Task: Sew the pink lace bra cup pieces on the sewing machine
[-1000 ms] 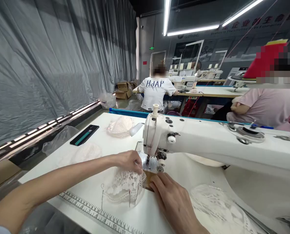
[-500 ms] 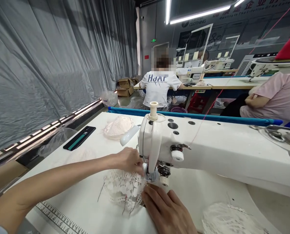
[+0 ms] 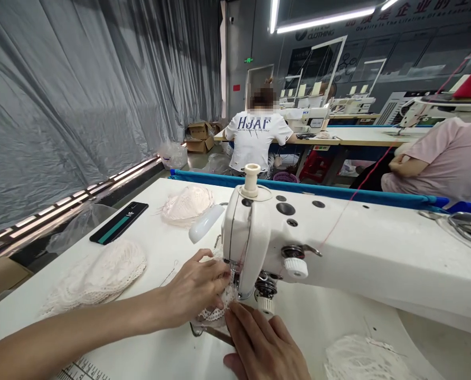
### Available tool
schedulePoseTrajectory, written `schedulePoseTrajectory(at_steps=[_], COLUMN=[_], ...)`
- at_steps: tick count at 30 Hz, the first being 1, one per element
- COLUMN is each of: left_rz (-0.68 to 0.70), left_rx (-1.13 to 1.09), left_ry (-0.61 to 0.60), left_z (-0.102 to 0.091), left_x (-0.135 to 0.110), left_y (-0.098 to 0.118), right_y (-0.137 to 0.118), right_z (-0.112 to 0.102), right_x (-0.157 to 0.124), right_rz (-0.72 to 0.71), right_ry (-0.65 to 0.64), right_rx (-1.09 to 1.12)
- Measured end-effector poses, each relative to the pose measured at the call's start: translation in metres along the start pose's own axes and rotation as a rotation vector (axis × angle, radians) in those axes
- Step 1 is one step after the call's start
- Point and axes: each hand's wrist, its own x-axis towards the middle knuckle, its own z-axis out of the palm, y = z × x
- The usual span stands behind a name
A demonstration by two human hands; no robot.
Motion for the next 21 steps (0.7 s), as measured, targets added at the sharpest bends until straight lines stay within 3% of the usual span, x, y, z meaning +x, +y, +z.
schedulePoseTrajectory(at_steps=[10,16,21], left_rz=[0.008,0.044,0.121], left_rx=[-0.100,-0.056,-0.040], left_ry=[-0.047,0.109,0.063], left_z=[0.009,-0.001,-0.004], left_x=[0.017,0.003,-0.006], left_y=[-0.022,-0.003,0.010], right_y=[0.010,0.009,0.009], right_z=[0.016,0.014,0.014], right_x=[-0.007,-0.013,-0.017], right_rz=[-0.047,-0.043,0.012], right_ry=[-0.084,-0.050,-0.024], right_rx=[-0.150,-0.129,-0.064])
